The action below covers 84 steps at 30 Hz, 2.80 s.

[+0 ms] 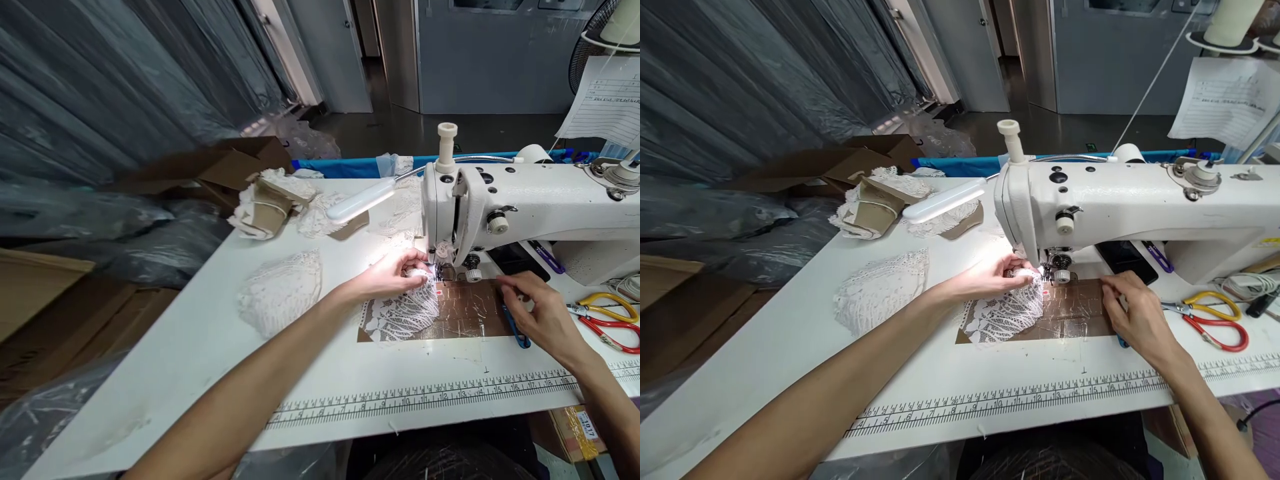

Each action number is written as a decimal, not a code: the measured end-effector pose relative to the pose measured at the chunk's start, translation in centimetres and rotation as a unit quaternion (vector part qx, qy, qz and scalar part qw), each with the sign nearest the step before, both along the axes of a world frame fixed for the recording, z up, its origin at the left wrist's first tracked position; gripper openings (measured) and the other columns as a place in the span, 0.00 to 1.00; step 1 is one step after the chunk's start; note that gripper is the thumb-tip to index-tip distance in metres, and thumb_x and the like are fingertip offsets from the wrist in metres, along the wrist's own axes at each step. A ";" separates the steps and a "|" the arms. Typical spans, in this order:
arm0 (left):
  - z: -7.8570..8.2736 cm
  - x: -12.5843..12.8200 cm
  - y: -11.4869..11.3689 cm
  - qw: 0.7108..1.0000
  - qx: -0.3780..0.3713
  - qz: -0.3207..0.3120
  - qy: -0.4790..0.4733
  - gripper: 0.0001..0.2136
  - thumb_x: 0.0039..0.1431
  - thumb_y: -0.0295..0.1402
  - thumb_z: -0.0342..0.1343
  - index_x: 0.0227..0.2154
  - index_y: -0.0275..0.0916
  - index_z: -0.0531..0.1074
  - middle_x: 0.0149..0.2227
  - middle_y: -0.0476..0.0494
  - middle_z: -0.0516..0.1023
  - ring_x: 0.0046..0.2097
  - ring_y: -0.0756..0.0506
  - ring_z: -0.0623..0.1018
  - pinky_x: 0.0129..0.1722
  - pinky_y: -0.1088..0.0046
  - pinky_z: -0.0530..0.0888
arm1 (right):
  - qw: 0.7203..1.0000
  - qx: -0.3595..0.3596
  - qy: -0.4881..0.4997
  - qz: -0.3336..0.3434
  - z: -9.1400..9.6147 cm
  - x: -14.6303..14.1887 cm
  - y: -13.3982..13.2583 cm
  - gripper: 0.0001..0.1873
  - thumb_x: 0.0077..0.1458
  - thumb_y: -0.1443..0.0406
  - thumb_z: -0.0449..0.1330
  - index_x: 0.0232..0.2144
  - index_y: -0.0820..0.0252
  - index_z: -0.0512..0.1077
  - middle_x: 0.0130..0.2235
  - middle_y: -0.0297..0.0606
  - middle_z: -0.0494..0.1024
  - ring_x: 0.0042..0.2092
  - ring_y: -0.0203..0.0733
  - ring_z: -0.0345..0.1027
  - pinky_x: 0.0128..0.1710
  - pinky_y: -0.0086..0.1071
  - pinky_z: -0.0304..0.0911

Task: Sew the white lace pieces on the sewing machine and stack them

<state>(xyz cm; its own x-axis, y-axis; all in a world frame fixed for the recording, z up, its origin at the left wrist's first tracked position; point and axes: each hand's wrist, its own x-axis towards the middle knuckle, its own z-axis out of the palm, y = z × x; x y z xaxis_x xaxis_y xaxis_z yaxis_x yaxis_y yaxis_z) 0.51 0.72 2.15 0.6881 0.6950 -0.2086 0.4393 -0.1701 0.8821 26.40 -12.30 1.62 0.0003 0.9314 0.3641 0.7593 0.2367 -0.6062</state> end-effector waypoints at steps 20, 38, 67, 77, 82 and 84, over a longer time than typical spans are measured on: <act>-0.3 0.9 -1.2 0.995 -0.082 0.029 -0.039 0.17 0.53 0.36 0.59 0.44 0.37 0.63 0.37 0.45 0.77 0.43 0.42 0.77 0.41 0.68 0.70 | 0.977 -0.194 0.060 0.059 -0.5 -4.8 0.8 0.14 0.63 0.53 0.47 0.37 0.56 0.62 0.27 0.36 0.74 0.25 0.43 0.67 0.25 0.33 0.60; -0.9 0.7 -0.7 0.996 -0.029 0.085 -0.029 0.19 0.47 0.38 0.60 0.42 0.37 0.67 0.29 0.49 0.72 0.34 0.45 0.73 0.31 0.71 0.65 | 0.975 -0.177 -0.131 -0.004 -1.4 -7.9 4.8 0.19 0.66 0.55 0.45 0.33 0.56 0.71 0.26 0.38 0.74 0.28 0.47 0.68 0.25 0.30 0.51; 1.0 -0.7 -0.7 0.978 0.198 0.045 0.047 0.13 0.58 0.34 0.55 0.45 0.38 0.71 0.48 0.39 0.74 0.48 0.40 0.73 0.42 0.68 0.68 | 0.989 -0.129 -0.074 0.008 -1.7 -3.3 3.2 0.33 0.66 0.44 0.39 0.30 0.58 0.73 0.18 0.37 0.70 0.22 0.46 0.67 0.23 0.33 0.57; 0.7 0.9 -2.1 0.814 0.429 -0.015 0.390 0.09 0.62 0.25 0.48 0.33 0.31 0.73 0.35 0.33 0.73 0.36 0.41 0.74 0.26 0.71 0.68 | 0.985 0.087 -0.130 0.070 -4.0 -1.9 2.8 0.24 0.71 0.58 0.44 0.30 0.61 0.73 0.20 0.34 0.72 0.20 0.36 0.64 0.21 0.28 0.54; -0.3 1.9 3.1 0.812 0.448 -0.018 0.374 0.14 0.55 0.21 0.50 0.45 0.27 0.71 0.47 0.27 0.72 0.46 0.36 0.74 0.39 0.64 0.73 | 0.982 0.097 -0.149 0.059 -3.5 -2.2 2.7 0.25 0.71 0.58 0.42 0.32 0.61 0.73 0.23 0.35 0.74 0.21 0.36 0.66 0.21 0.28 0.55; -0.6 1.8 4.8 0.846 0.443 -0.029 0.295 0.16 0.52 0.20 0.52 0.46 0.31 0.72 0.48 0.32 0.74 0.46 0.38 0.75 0.43 0.66 0.73 | 0.981 0.103 -0.163 0.036 -3.4 -2.2 2.5 0.23 0.71 0.57 0.43 0.36 0.61 0.74 0.25 0.36 0.75 0.23 0.37 0.68 0.22 0.28 0.56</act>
